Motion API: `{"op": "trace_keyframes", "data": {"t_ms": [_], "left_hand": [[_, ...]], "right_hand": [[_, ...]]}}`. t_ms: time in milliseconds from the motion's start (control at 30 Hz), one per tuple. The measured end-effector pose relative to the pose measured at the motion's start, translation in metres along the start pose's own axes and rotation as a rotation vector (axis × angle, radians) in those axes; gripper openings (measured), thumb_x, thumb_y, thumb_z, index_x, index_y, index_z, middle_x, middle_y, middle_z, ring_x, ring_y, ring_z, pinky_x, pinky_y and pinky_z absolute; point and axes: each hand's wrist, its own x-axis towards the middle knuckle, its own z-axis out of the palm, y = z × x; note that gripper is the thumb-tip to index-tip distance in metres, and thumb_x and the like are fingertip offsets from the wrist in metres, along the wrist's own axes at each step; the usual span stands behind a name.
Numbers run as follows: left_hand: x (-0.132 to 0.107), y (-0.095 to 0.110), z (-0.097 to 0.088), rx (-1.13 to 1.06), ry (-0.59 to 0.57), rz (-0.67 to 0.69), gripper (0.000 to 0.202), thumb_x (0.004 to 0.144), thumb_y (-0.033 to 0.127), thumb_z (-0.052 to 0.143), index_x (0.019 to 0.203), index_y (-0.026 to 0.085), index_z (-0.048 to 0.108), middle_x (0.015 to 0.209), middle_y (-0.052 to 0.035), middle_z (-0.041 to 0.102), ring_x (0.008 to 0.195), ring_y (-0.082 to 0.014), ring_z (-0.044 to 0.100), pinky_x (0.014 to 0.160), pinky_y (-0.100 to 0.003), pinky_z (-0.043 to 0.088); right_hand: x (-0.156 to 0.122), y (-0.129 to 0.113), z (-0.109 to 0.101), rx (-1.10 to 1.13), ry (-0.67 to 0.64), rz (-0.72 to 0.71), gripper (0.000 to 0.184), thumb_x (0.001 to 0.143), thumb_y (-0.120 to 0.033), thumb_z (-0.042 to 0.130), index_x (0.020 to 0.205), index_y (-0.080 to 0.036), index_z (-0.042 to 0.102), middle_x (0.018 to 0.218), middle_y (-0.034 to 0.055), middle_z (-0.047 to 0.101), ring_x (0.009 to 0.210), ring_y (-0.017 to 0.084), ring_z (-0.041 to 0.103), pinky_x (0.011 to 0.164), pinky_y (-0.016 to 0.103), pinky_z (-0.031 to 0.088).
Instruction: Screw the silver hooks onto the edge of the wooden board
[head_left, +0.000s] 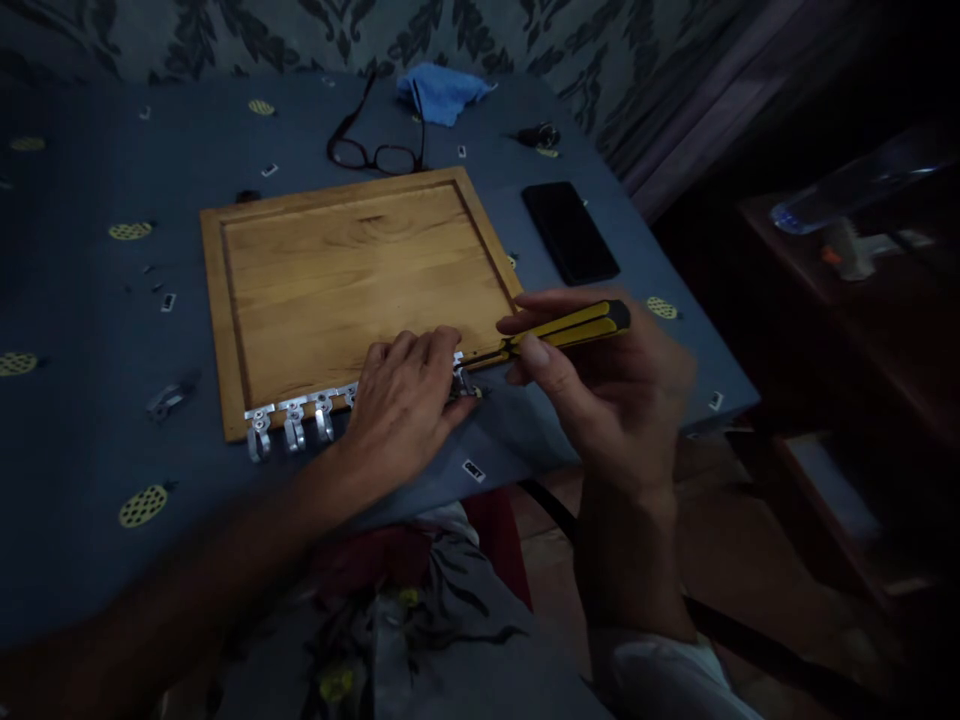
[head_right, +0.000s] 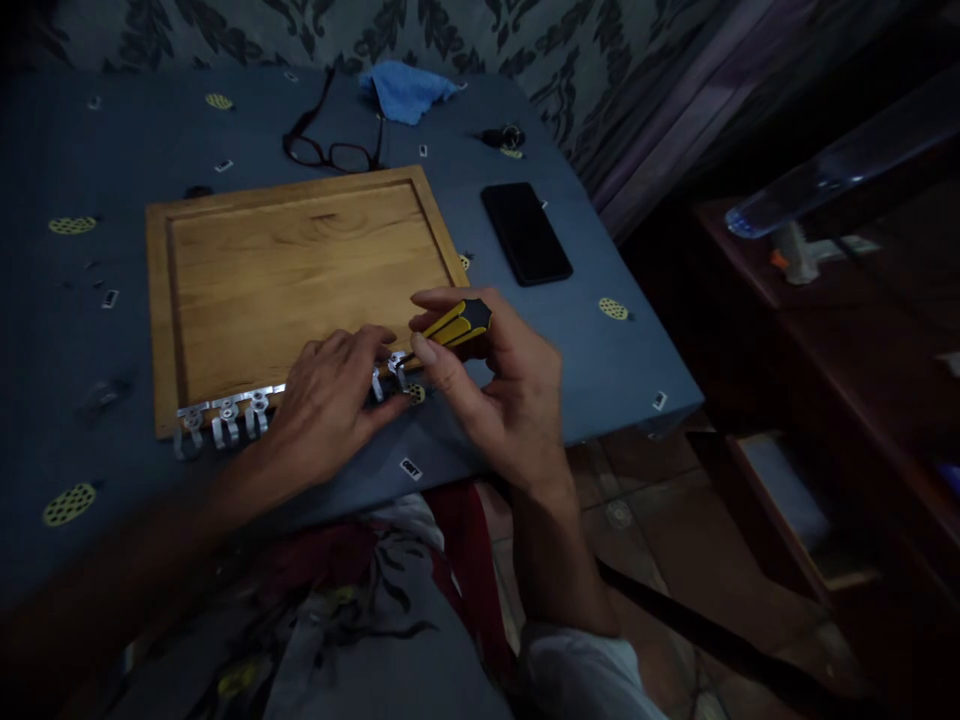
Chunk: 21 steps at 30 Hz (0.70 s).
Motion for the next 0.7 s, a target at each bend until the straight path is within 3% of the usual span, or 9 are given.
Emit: {"op": "trace_keyframes", "data": {"t_ms": [133, 300, 433, 700], "left_hand": [[0.000, 0.001, 0.000, -0.004, -0.002, 0.002, 0.041, 0.097, 0.029, 0.071, 0.132, 0.018, 0.052, 0.128, -0.0110, 0.073, 0.122, -0.0316, 0.064, 0.099, -0.045, 0.048], [0.001, 0.001, 0.000, 0.013, -0.013, -0.012, 0.039, 0.096, 0.032, 0.072, 0.129, 0.019, 0.054, 0.127, -0.0110, 0.073, 0.120, -0.0325, 0.064, 0.097, -0.045, 0.048], [0.001, 0.000, 0.001, 0.012, -0.005, -0.002, 0.039, 0.098, 0.032, 0.070, 0.130, 0.018, 0.054, 0.124, -0.0110, 0.073, 0.120, -0.0327, 0.064, 0.096, -0.046, 0.048], [0.000, -0.002, 0.002, 0.034, -0.010, 0.019, 0.036, 0.098, 0.030, 0.067, 0.130, 0.017, 0.054, 0.123, -0.0124, 0.072, 0.119, -0.0337, 0.064, 0.097, -0.046, 0.048]], "right_hand": [[0.000, 0.001, -0.006, -0.046, -0.034, -0.007, 0.017, 0.094, -0.033, 0.077, 0.110, -0.027, 0.081, 0.100, 0.0001, 0.082, 0.071, 0.015, 0.072, 0.072, 0.032, 0.063], [-0.001, 0.007, -0.001, -0.149, 0.047, -0.101, 0.006, 0.090, -0.032, 0.082, 0.095, -0.030, 0.080, 0.087, -0.0030, 0.079, 0.064, 0.016, 0.069, 0.068, 0.034, 0.060], [-0.001, 0.009, 0.010, -0.237, 0.116, -0.223, 0.015, 0.087, -0.037, 0.085, 0.085, -0.028, 0.074, 0.075, -0.0028, 0.071, 0.065, 0.017, 0.067, 0.064, 0.034, 0.056], [0.001, 0.005, 0.032, -0.361, 0.330, -0.181, 0.043, 0.085, -0.049, 0.085, 0.067, -0.026, 0.054, 0.060, -0.0054, 0.055, 0.055, 0.015, 0.053, 0.056, 0.032, 0.047]]}}
